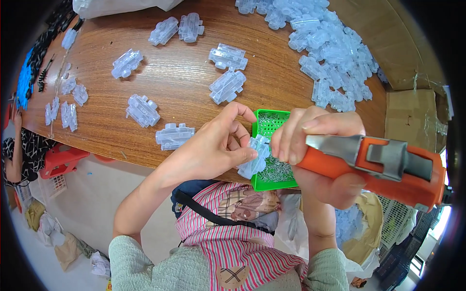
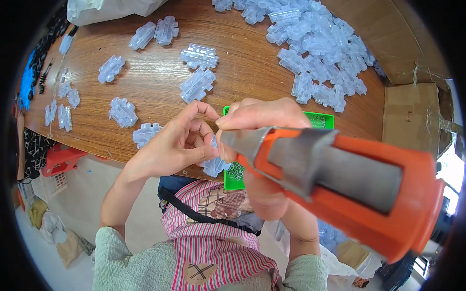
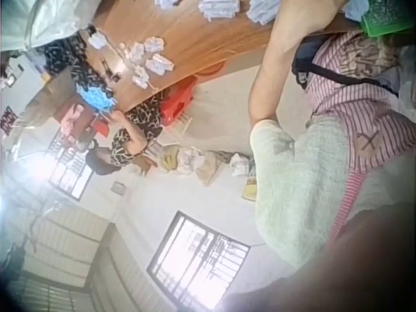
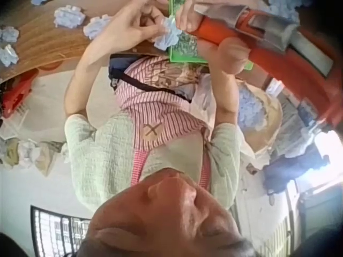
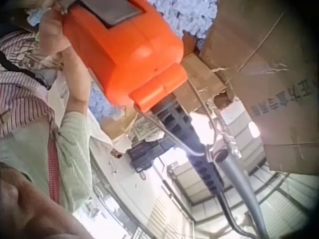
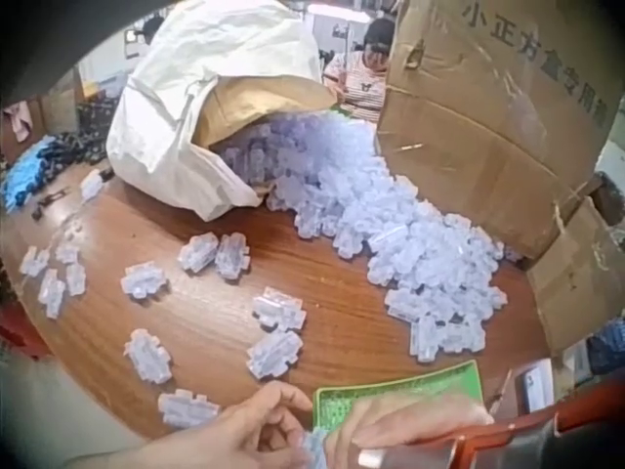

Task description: Assembling small plastic toy components using a specialized handheld assembly tool.

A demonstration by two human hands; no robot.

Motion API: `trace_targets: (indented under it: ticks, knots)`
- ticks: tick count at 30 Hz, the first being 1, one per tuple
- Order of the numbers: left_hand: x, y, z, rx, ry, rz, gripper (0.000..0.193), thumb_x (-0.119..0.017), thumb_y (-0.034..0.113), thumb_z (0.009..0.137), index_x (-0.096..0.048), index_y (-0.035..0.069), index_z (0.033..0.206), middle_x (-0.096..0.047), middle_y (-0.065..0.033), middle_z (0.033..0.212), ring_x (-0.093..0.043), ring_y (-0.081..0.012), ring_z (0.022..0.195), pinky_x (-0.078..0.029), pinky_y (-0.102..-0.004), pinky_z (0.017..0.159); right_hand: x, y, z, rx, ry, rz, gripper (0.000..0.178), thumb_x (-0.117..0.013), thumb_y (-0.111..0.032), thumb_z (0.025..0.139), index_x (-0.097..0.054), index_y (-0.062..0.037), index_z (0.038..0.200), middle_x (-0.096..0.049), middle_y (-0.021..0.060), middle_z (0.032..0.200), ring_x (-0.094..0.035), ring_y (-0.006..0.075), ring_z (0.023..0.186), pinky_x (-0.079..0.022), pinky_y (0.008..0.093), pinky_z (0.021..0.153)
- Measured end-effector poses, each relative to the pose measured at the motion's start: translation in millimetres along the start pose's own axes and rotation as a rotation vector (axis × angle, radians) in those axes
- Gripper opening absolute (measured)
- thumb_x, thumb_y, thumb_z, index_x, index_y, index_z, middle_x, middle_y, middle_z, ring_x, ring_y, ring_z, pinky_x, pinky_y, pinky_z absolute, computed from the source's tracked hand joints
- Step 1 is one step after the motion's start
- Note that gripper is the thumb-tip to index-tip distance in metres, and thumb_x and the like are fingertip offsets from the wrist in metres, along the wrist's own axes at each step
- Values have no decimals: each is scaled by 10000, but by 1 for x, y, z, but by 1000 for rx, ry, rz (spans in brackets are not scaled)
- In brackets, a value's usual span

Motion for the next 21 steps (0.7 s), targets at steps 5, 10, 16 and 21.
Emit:
trace_targets:
  ticks: [5,10,16,21]
  knots:
    - [1,5,3,-38,6,-26,456,-706,20,801,-413,52,1149,-529,-9,798,-485,-58,646,-421,-223,573,4,0,0,-4,-13,54,735,-513,-657,874,-485,11,1180,-531,76,739,-519,179,640,-472,328,544]
    - [1,11,3,-56,8,19,423,-697,8,795,-427,46,1119,-527,-21,799,-500,-70,646,-421,-238,564,9,-2,4,7,-37,114,746,-523,-654,869,-489,14,1200,-533,75,733,-520,182,636,-475,335,544]
    - [0,16,-6,-107,66,214,353,-639,23,855,-424,39,1135,-517,-33,817,-538,-87,647,-437,-253,553,15,-5,11,27,-65,174,760,-536,-650,863,-495,18,1225,-536,75,727,-521,186,631,-478,345,543]
    - [4,-1,-9,5,111,-50,376,-589,30,918,-383,54,1232,-421,-5,932,-526,-46,751,-558,-214,655,38,29,-7,-125,227,-102,687,-570,-602,850,-520,16,1145,-498,69,667,-505,190,605,-452,333,512]
Point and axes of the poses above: each hand's wrist, its own z-axis towards the middle knuckle, its own x-axis out of the back of the hand, y = z × x, the point moved 8 cm from there along z, towards the middle knuckle
